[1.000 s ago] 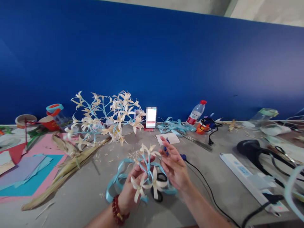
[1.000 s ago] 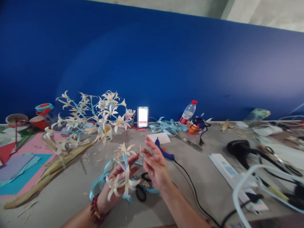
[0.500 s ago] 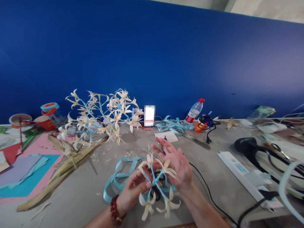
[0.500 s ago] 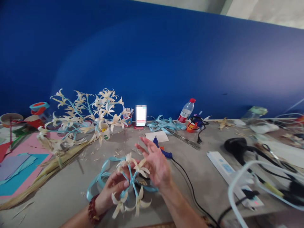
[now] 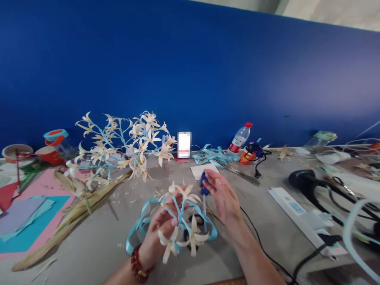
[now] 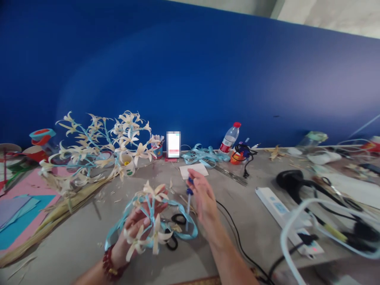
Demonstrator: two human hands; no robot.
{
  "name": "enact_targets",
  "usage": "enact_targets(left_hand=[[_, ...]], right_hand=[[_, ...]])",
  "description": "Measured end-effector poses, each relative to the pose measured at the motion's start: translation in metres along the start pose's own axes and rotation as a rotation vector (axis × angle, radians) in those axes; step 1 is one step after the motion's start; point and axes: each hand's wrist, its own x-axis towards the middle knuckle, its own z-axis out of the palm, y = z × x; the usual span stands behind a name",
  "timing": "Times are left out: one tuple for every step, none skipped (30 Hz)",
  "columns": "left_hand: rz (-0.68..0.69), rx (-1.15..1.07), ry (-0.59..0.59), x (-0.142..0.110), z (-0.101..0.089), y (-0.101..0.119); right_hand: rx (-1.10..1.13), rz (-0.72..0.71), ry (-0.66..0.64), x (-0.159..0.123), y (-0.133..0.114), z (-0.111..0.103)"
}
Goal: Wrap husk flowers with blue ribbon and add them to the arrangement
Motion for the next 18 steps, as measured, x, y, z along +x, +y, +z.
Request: enact_targets(left_hand=[[-0.024, 0.012, -0.008, 0.001, 0.000, -0.001], [-0.045, 0.025, -0.027, 0.002, 0.000, -0.001], [-0.057, 0.033, -0.052, 0.002, 0.000, -0.002], [-0.066, 0.034, -0.077, 0.003, 0.000, -0.003], [-0.069, 0.031, -0.102, 0.003, 0.000, -0.004], [-0.069, 0.028, -0.125, 0.002, 0.000, -0.006], [-0.070, 0.029, -0.146, 0.002, 0.000, -0.007], [-0.071, 0.038, -0.161, 0.001, -0.001, -0.009], [-0.070, 0.052, -0.171, 0.000, -0.001, -0.010], [-0.068, 0.068, -0.181, -0.001, -0.002, -0.012], [-0.068, 0.086, -0.192, -0.002, -0.002, -0.015], [-0.073, 0.101, -0.202, -0.003, -0.003, -0.016], [-0.080, 0.113, -0.213, -0.004, -0.003, -0.018], [-0.087, 0.119, -0.222, -0.004, -0.003, -0.018], [-0.095, 0.124, -0.230, -0.004, -0.003, -0.018], [-0.097, 0.125, -0.234, -0.005, -0.002, -0.017], [-0.088, 0.121, -0.231, -0.005, -0.001, -0.015], [-0.070, 0.114, -0.224, -0.005, -0.001, -0.013]], right_hand=[[-0.002, 0.048, -0.075, -0.004, 0.003, 0.002], [0.009, 0.112, -0.168, -0.008, 0.006, 0.005], [0.020, 0.171, -0.248, -0.013, 0.008, 0.008], [0.031, 0.214, -0.306, -0.016, 0.010, 0.011], [0.042, 0.240, -0.335, -0.019, 0.011, 0.013], [0.058, 0.254, -0.344, -0.021, 0.012, 0.014], [0.081, 0.259, -0.343, -0.021, 0.012, 0.015], [0.110, 0.262, -0.341, -0.021, 0.011, 0.015], [0.139, 0.268, -0.345, -0.020, 0.009, 0.016], [0.164, 0.276, -0.353, -0.018, 0.008, 0.016], [0.181, 0.286, -0.364, -0.017, 0.006, 0.016], [0.196, 0.298, -0.379, -0.016, 0.004, 0.017], [0.211, 0.315, -0.395, -0.015, 0.002, 0.017], [0.226, 0.331, -0.405, -0.013, 0.001, 0.017], [0.243, 0.342, -0.403, -0.012, 0.001, 0.016], [0.256, 0.344, -0.387, -0.009, 0.001, 0.015], [0.261, 0.340, -0.361, -0.006, 0.001, 0.013], [0.254, 0.325, -0.321, -0.003, 0.002, 0.009]])
